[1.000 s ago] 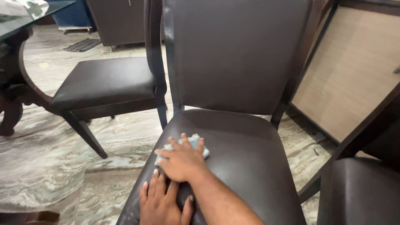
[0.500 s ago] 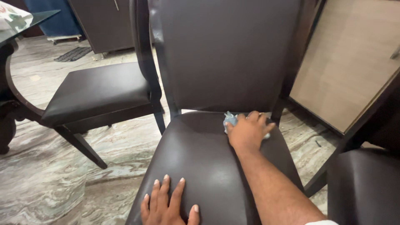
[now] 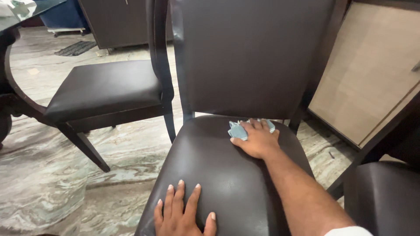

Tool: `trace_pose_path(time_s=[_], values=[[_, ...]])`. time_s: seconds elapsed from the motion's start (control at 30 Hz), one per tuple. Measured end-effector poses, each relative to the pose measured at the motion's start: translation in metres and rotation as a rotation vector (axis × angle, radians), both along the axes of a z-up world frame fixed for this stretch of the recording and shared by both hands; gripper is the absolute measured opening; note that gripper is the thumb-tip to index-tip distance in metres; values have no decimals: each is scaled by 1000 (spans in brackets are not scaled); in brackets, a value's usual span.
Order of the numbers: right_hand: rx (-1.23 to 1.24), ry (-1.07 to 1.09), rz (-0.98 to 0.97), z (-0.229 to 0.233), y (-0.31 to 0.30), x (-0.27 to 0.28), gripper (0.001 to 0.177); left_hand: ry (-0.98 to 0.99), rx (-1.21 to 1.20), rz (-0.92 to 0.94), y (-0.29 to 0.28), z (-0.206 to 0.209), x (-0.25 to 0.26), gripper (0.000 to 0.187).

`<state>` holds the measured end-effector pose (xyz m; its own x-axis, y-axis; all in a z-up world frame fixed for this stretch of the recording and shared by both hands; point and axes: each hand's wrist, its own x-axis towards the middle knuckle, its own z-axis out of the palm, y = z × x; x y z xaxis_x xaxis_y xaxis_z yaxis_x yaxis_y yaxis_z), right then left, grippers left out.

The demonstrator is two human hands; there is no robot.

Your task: The person wipes the seat and backrest of a dark brown dining chair using a blue cloth. They systematically clean the surface of the chair, moving from the seat to the backrest and then to the adjacent chair.

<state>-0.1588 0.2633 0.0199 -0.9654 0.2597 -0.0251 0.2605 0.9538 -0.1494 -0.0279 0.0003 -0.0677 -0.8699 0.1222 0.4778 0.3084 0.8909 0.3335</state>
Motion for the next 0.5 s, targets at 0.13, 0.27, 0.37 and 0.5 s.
trace_pose_path(time_s=[0.13,0.27,0.37,0.5], values=[[-5,41,120,-12,42,-8,76,41,28,-8,1,-4,-3,81],[-23,150,141,-15,73,-1,68,45,38,-1,2,-6,-6,80],[-42,118,26,-10,67,4,65,26,39,-7,0,-6,-2,80],[-50,195,-173,-1,46,19,65,35,59,-8,2,1,0,80]])
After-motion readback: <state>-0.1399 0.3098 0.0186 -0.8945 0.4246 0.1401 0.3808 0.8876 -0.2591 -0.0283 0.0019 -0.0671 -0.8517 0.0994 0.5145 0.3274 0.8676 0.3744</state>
